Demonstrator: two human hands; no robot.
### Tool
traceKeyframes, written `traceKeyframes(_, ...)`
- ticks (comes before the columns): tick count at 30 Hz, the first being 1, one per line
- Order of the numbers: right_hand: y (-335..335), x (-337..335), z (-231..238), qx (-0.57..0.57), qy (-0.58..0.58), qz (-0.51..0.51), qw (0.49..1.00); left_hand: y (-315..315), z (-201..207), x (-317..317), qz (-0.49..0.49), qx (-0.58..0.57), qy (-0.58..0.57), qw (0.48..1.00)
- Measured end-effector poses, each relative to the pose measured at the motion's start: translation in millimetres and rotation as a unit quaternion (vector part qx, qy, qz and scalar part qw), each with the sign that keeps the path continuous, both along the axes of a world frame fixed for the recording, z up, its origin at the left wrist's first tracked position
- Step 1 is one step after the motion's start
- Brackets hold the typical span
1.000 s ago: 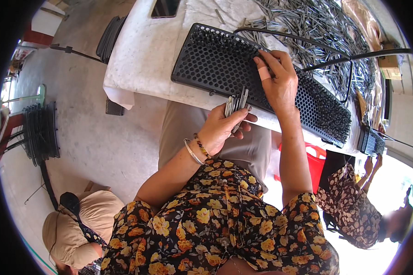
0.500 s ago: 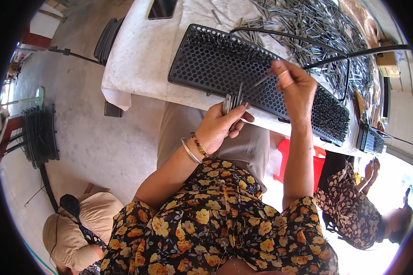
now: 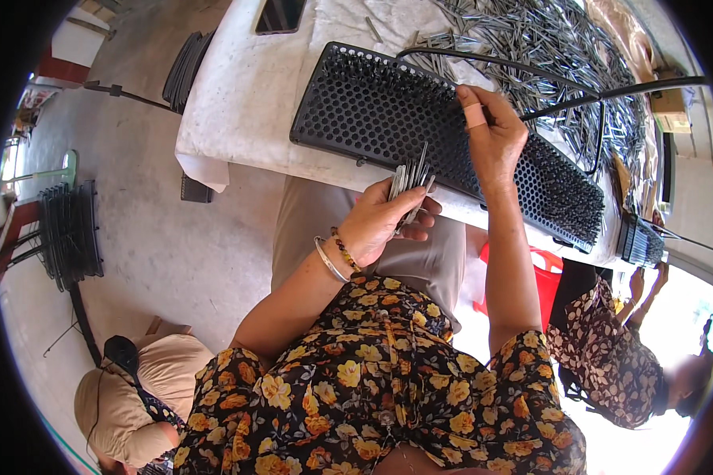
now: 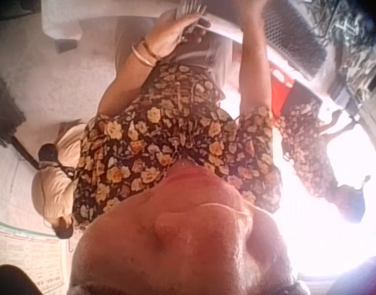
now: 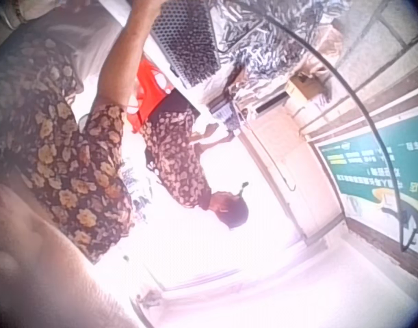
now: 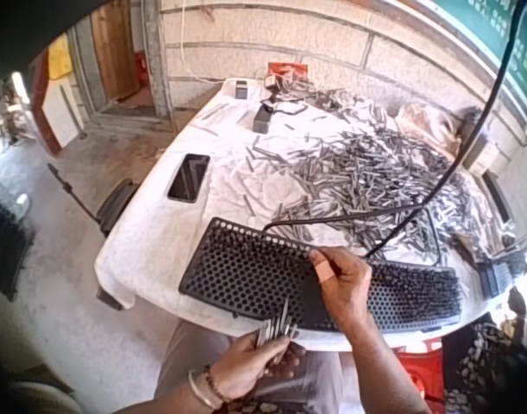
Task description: The person inserts small metal pins into a perforated black plate by hand.
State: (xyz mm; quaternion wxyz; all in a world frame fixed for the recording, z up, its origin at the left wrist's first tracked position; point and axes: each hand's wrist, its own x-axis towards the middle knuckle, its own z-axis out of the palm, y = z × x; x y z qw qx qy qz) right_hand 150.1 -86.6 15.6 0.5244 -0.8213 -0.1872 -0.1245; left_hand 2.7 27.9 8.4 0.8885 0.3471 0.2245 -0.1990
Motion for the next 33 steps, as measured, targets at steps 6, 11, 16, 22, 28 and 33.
traceKeyframes(6, 2.3, -4.0, 4.1, -0.143, -0.120, 0.040, 0.982, 1.1, -6.3, -3.2, -0.006, 0.034, -0.038, 0.999)
traceKeyframes(11, 1.4, -1.9, -1.3, -0.171, -0.154, 0.042, 0.972, 1.1, -6.8, -3.3, 0.008, 0.051, -0.048, 0.997)
traceKeyframes(16, 3.6, -6.5, 1.2, -0.207, -0.176, 0.024, 0.962, -0.1, -6.4, -4.1, 0.008, 0.040, -0.052, 0.998)
traceKeyframes(22, -4.1, -30.5, 24.9, -0.090, 0.135, 0.193, 0.967, 1.4, 0.1, -3.4, 0.027, 0.052, -0.087, 0.994)
traceKeyframes(28, -13.2, -27.4, 30.9, 0.058, 0.216, 0.033, 0.974, -1.1, -6.5, 2.1, 0.018, 0.042, -0.084, 0.995)
traceKeyframes(33, -15.9, -5.5, 7.4, 0.033, 0.008, -0.034, 0.999, -4.5, -5.1, 2.5, -0.008, 0.012, -0.047, 0.999)
